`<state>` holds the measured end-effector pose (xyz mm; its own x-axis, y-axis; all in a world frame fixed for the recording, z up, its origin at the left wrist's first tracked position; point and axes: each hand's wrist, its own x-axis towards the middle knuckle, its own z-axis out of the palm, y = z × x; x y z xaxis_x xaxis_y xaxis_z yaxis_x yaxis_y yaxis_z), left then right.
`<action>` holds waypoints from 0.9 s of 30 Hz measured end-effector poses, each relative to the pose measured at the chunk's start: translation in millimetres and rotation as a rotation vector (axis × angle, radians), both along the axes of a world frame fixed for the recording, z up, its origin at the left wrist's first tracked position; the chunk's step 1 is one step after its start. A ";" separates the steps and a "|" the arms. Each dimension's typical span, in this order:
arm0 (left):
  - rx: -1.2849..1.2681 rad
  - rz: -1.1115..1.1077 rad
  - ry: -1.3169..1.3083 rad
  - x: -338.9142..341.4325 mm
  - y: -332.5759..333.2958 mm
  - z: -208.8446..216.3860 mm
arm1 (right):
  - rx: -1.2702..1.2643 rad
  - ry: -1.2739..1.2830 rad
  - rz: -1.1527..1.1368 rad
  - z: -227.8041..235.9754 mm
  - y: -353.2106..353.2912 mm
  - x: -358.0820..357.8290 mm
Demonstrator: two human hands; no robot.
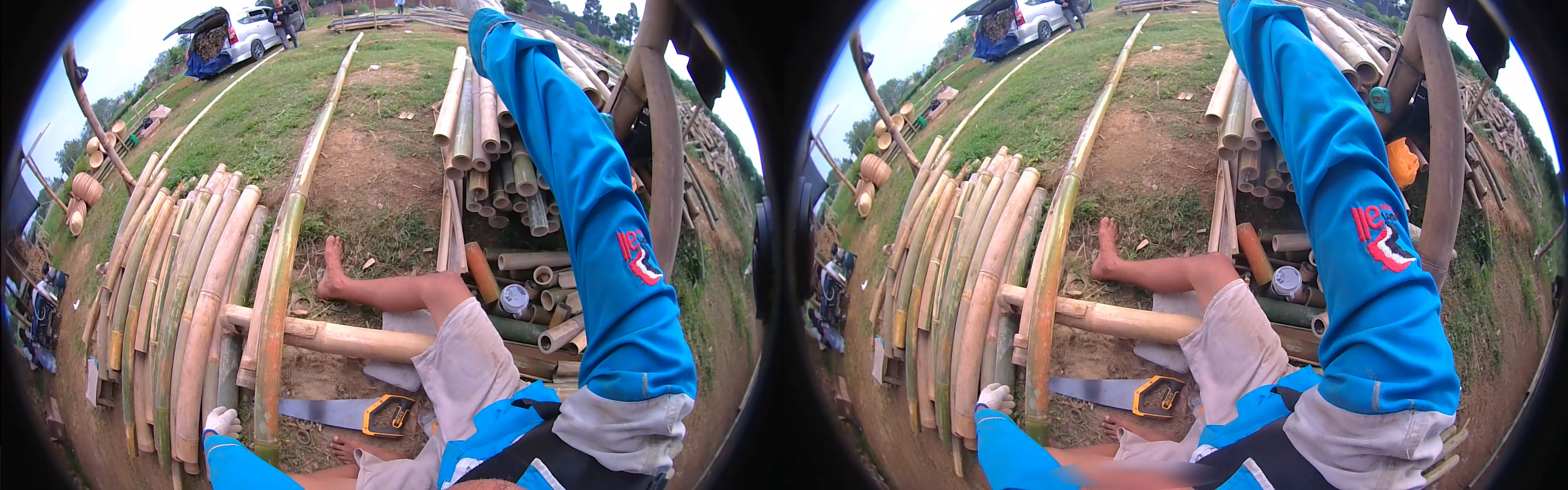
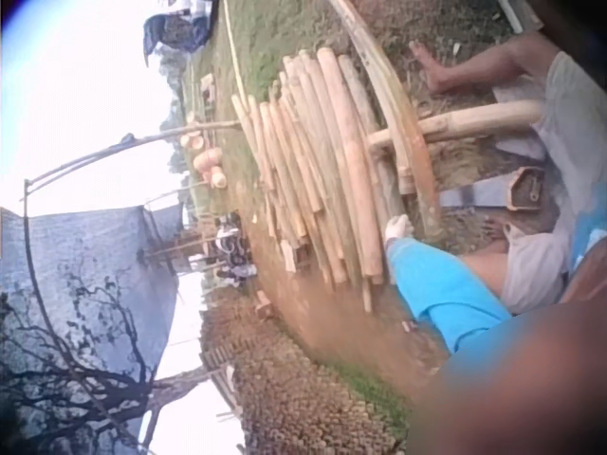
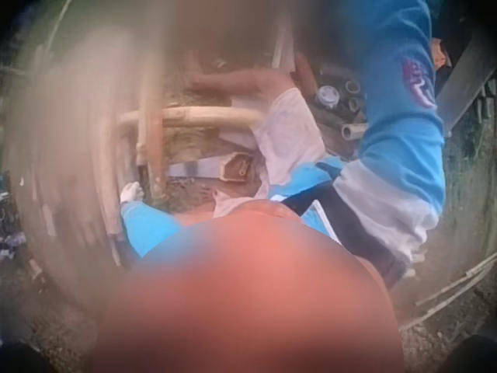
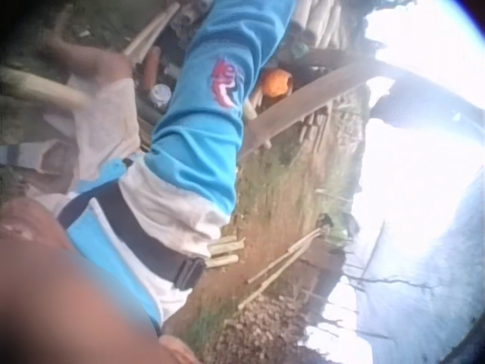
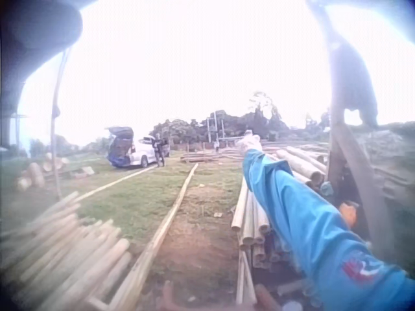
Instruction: The person sits on the ground and uses a hand saw to cut a long bamboo pole into shorter sections. They repeatedly position the bamboo on a support, saw through it, and move the cut pieces aside.
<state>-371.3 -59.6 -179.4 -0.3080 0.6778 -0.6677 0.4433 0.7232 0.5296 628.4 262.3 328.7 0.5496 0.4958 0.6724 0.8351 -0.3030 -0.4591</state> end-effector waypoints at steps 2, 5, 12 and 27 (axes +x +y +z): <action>0.000 0.055 -0.013 5.1 -2.9 1.5 | 0.008 0.002 -0.051 13.9 -10.3 25.8; 0.000 0.013 0.018 15.2 -3.1 7.2 | 0.023 0.065 -0.113 34.9 -15.6 60.4; 0.016 0.003 0.000 28.1 2.4 15.0 | 0.011 0.098 -0.206 44.3 -18.6 87.8; -0.038 -0.019 0.016 24.8 12.9 1.2 | -0.094 0.049 -0.137 2.7 -42.9 -18.1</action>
